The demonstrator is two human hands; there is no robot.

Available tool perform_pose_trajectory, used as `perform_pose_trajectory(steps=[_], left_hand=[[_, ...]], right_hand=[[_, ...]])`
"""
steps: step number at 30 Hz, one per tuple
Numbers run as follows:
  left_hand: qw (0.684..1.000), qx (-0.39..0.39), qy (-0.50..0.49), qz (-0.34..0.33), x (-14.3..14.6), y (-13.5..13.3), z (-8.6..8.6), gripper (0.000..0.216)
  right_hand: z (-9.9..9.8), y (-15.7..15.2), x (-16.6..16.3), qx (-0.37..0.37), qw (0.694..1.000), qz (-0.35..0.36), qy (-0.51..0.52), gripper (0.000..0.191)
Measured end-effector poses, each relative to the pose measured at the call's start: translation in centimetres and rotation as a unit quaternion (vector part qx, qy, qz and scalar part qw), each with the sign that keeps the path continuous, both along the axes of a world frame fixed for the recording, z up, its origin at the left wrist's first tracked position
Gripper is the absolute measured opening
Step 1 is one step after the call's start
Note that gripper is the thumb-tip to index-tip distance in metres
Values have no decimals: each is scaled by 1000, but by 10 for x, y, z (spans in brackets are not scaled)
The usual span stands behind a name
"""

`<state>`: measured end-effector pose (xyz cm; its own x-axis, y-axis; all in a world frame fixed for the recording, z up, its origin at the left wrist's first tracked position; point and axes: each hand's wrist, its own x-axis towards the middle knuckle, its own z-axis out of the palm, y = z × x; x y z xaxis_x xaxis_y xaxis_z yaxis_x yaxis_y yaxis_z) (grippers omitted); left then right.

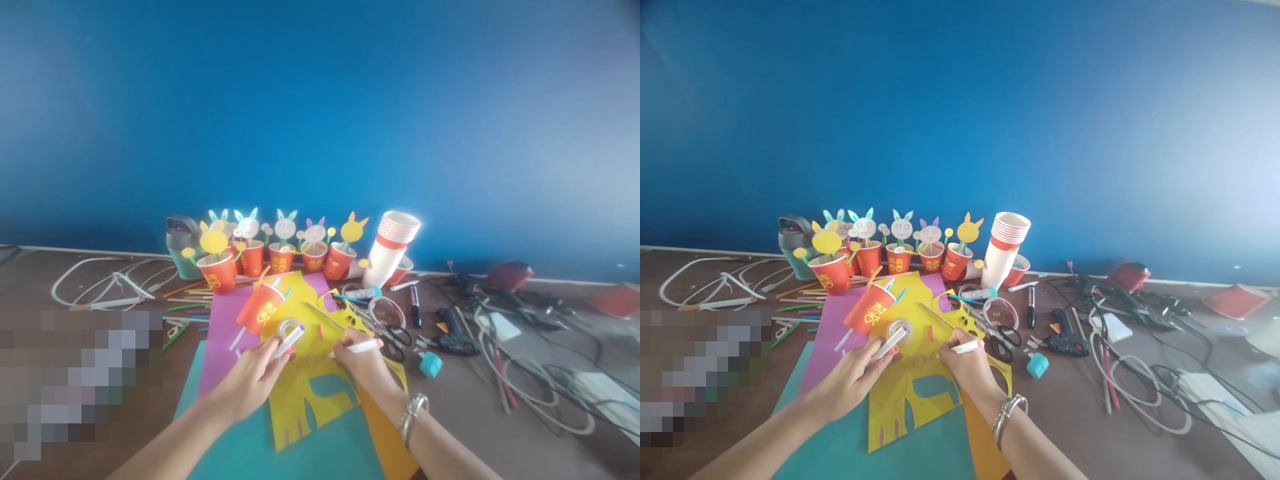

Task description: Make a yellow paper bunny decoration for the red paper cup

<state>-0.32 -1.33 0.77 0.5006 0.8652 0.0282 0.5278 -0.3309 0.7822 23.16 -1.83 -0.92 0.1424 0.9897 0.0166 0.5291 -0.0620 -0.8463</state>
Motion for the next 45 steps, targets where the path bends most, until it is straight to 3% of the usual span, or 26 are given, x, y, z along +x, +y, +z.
perform_pose_trajectory(steps=[36,45], left_hand=[[1000,-4,3,-2,-1,-1,-2,29],[1000,5,1,-5,-1,0,-3,29]], right_hand=[[-5,2,1,-4,1000,-1,17,20],[0,1,1,-3,999,-30,42,17]])
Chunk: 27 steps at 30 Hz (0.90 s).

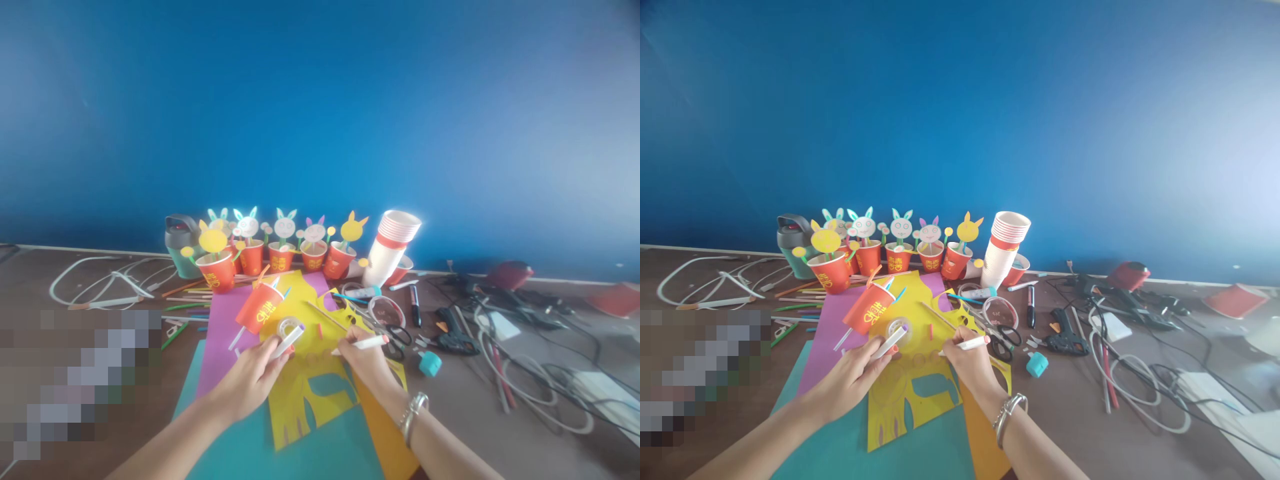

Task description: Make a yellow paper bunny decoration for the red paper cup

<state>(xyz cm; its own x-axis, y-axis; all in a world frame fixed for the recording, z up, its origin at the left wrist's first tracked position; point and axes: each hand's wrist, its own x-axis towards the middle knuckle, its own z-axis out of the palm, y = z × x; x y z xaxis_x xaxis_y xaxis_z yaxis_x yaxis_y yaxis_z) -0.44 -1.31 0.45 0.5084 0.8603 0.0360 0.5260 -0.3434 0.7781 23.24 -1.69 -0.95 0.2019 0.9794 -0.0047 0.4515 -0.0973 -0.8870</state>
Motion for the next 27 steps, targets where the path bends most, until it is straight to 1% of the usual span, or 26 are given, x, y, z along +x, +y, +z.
perform_pose_trajectory(steps=[5,11,16,20,23,27], left_hand=[[1000,-6,-10,-3,-1,0,0,26],[1000,-14,-13,0,1,1,1,26],[1000,-10,-9,2,0,0,0,26],[1000,-14,-6,0,0,0,0,26],[1000,-14,-11,-3,0,0,0,27],[1000,-8,3,1,0,1,0,28]], right_hand=[[-2,0,1,16,1000,-2,-17,19],[-2,-1,0,18,999,14,-39,20],[0,-1,-1,6,1000,20,-16,21],[0,-2,-1,14,1000,6,-7,19],[-1,-1,-2,17,1000,12,-7,21],[1,1,1,12,999,1,46,21]])
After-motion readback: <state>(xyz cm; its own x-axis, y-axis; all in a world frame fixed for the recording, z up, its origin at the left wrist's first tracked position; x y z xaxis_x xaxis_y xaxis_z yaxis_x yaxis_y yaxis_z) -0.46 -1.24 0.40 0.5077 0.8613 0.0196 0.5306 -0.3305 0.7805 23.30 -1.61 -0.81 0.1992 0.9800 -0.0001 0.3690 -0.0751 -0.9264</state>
